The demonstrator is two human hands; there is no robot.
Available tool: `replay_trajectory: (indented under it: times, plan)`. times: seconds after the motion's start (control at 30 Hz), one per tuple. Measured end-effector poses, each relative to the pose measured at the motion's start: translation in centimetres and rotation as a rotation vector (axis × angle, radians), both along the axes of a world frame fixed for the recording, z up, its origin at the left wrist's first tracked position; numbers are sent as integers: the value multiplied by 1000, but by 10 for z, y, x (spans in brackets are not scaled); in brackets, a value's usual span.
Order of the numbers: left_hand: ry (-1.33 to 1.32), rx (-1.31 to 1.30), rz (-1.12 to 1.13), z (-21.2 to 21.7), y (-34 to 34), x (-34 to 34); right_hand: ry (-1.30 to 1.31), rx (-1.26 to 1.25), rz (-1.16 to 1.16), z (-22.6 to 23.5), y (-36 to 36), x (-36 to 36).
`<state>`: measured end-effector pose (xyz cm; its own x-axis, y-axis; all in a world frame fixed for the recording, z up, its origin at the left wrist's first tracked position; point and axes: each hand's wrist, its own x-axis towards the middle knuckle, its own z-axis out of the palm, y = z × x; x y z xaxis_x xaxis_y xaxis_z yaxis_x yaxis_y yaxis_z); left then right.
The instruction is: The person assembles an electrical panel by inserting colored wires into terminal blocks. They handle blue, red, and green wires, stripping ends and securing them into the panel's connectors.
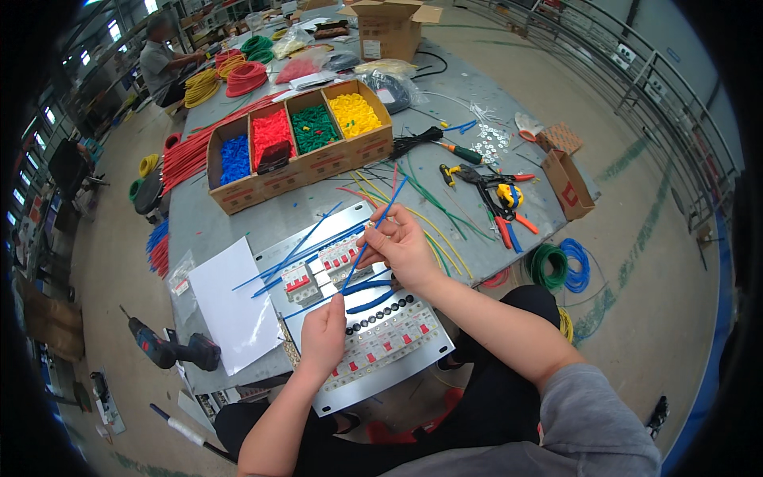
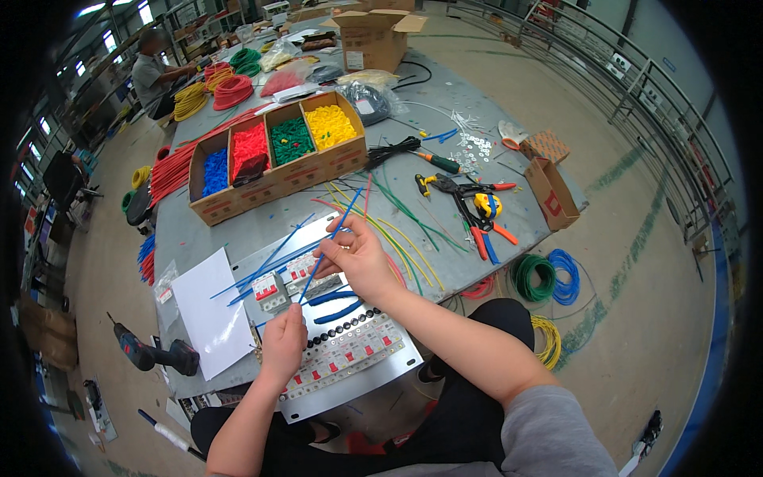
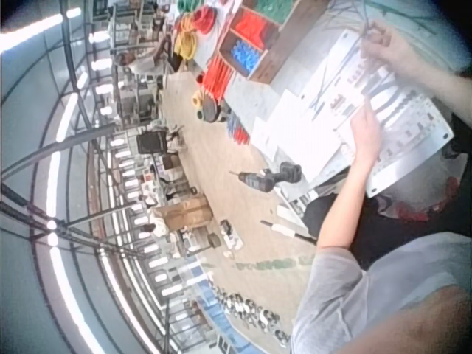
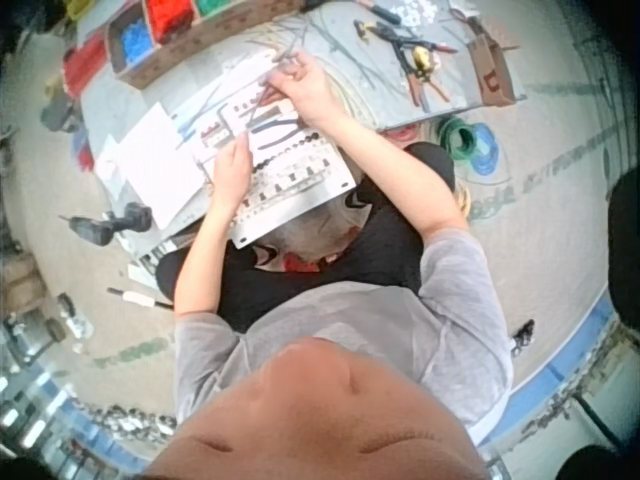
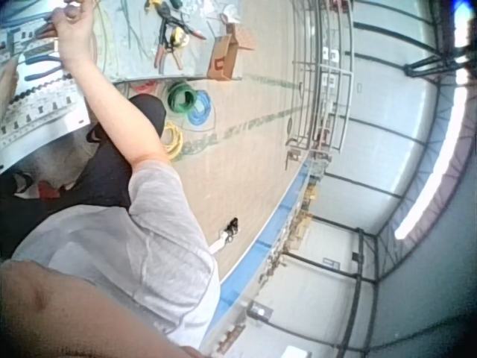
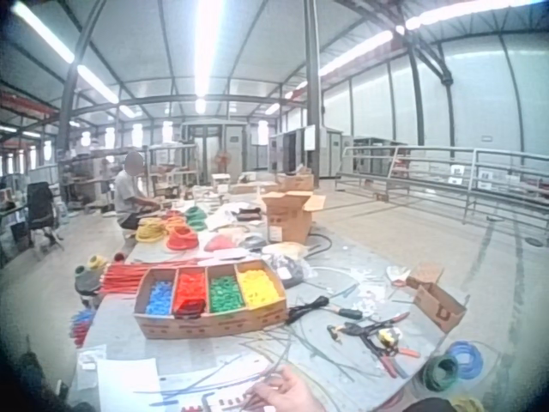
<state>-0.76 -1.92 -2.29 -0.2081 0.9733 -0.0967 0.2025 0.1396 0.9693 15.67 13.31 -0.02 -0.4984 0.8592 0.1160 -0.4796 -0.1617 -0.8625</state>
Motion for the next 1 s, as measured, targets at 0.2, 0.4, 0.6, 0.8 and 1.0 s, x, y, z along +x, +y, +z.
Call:
replay_trajectory:
  times: [0.2, 0.4, 0.6, 0.8, 1.0]
  plan:
    - [-38, -17, 4, 10, -2, 3, 83, -53, 48, -1, 18, 10]
    - [-62, -16, 1, 3, -2, 2, 52, -30, -3, -3, 19, 9]
    - [12, -6, -9, 17, -7, 4, 143, -90, -38, 7, 33, 21]
    - [113, 60, -66, 21, -10, 5, 228, -177, -5, 5, 37, 26]
    - [136, 86, -78, 25, -8, 4, 240, -234, 0, 4, 38, 27]
